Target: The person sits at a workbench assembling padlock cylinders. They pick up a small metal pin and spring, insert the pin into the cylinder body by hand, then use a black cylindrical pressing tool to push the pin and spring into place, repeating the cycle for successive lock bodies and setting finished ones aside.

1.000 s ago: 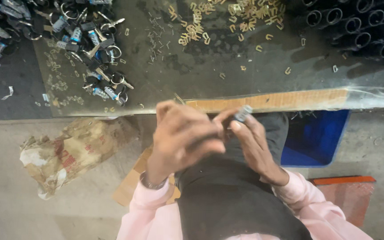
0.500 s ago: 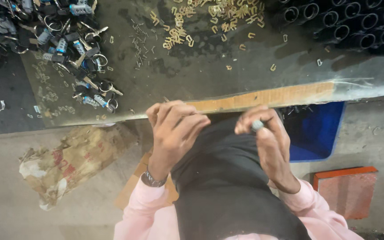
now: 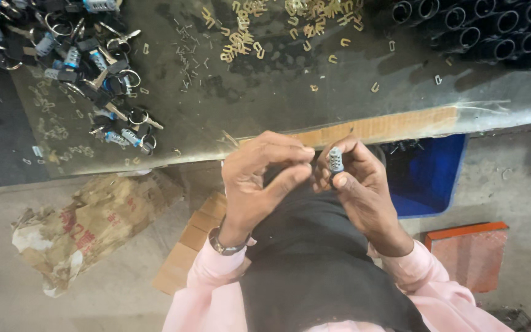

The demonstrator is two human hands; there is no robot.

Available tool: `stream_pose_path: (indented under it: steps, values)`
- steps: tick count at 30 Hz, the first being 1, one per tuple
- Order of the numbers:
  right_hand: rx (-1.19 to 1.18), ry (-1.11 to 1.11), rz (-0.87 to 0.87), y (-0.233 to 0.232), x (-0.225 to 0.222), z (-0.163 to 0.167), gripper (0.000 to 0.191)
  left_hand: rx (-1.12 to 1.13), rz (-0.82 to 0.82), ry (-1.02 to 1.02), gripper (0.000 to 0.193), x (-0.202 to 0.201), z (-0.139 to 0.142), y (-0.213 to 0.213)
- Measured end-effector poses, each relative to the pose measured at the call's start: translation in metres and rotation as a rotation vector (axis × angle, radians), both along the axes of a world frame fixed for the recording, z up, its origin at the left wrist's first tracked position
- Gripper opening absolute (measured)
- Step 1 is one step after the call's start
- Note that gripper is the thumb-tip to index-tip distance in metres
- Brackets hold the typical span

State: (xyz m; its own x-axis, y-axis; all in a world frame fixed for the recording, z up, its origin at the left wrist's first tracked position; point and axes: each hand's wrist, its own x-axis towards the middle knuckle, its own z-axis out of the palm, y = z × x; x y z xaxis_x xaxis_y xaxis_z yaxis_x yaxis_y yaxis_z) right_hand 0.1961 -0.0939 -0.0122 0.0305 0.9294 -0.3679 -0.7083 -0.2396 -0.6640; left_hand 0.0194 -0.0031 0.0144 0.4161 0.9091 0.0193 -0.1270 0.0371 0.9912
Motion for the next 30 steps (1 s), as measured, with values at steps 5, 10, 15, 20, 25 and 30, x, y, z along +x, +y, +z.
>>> stream_pose_path:
  steps: [5, 10, 15, 20, 25, 30]
  values:
    - [-0.007, 0.022, 0.005, -0.002, -0.003, -0.003, 0.038, -0.064, 0.012, 0.021, 0.02, -0.001, 0.004, -0.001]
    - [0.01, -0.027, 0.04, -0.001, -0.003, -0.003, 0.036, -0.056, 0.063, -0.028, 0.015, 0.001, 0.003, -0.001]
    - [0.02, -0.027, 0.038, 0.0, -0.004, -0.003, 0.033, 0.218, 0.112, 0.232, 0.019, 0.003, 0.005, -0.003]
    - [0.006, -0.063, 0.027, 0.0, -0.007, -0.006, 0.032, 0.276, 0.105, 0.263, 0.02, 0.006, 0.007, -0.005]
    - [0.01, -0.088, 0.03, 0.0, -0.006, -0.008, 0.027, 0.388, 0.108, 0.303, 0.021, 0.009, 0.003, -0.004]
    - [0.0, -0.108, 0.014, -0.002, -0.004, -0.01, 0.023, 0.407, 0.112, 0.29, 0.021, 0.013, -0.002, -0.007]
